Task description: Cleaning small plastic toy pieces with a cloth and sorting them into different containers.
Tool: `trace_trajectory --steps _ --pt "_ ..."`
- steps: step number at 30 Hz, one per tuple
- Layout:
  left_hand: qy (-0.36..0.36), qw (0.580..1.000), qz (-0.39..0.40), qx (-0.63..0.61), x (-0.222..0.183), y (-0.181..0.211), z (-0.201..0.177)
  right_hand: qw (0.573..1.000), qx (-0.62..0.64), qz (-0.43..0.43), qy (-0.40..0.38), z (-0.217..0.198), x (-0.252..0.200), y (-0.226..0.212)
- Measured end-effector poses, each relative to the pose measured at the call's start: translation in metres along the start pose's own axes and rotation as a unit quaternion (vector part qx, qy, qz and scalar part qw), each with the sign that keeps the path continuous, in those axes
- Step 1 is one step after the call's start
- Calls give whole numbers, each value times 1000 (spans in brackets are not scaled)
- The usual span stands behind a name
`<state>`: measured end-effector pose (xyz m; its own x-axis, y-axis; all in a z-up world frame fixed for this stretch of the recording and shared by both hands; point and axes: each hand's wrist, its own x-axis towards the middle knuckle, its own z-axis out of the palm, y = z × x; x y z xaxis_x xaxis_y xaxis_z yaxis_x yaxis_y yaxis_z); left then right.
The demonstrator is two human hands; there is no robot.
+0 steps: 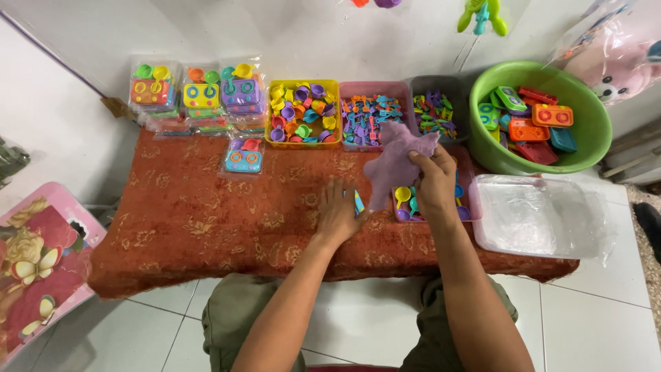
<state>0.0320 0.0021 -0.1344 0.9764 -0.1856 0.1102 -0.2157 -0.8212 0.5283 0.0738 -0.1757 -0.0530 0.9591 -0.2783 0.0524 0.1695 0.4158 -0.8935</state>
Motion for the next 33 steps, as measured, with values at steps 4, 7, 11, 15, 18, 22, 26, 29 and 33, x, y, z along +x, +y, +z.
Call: trace_trajectory --steps 4,7,11,15,18,22,26,29,33 --pt "179 967 110 -145 11 -4 1 989 110 80 -56 4 -11 8" --pt "163 925 -24 -343 -3 43 -42 989 88 92 -77 17 -27 3" --pt "94 634 -316 -699 -13 104 -104 976 -184 -44 -104 16 -14 -19" --pt "104 432 -389 -807 -6 95 -115 941 -312 -123 -44 -20 52 -25" --pt "83 473 -404 -779 7 94 -128 878 -461 -127 -25 -65 123 1" --pt "77 483 -421 -764 12 84 -126 821 -563 -93 -20 -132 208 69" --pt "87 480 -441 -754 18 76 -127 740 -667 -30 -79 -149 245 89" --pt "86 480 -440 -754 20 77 -135 693 -710 14 -122 -132 245 78" --pt "84 482 -435 -756 19 81 -143 663 -740 25 -115 -144 259 92"
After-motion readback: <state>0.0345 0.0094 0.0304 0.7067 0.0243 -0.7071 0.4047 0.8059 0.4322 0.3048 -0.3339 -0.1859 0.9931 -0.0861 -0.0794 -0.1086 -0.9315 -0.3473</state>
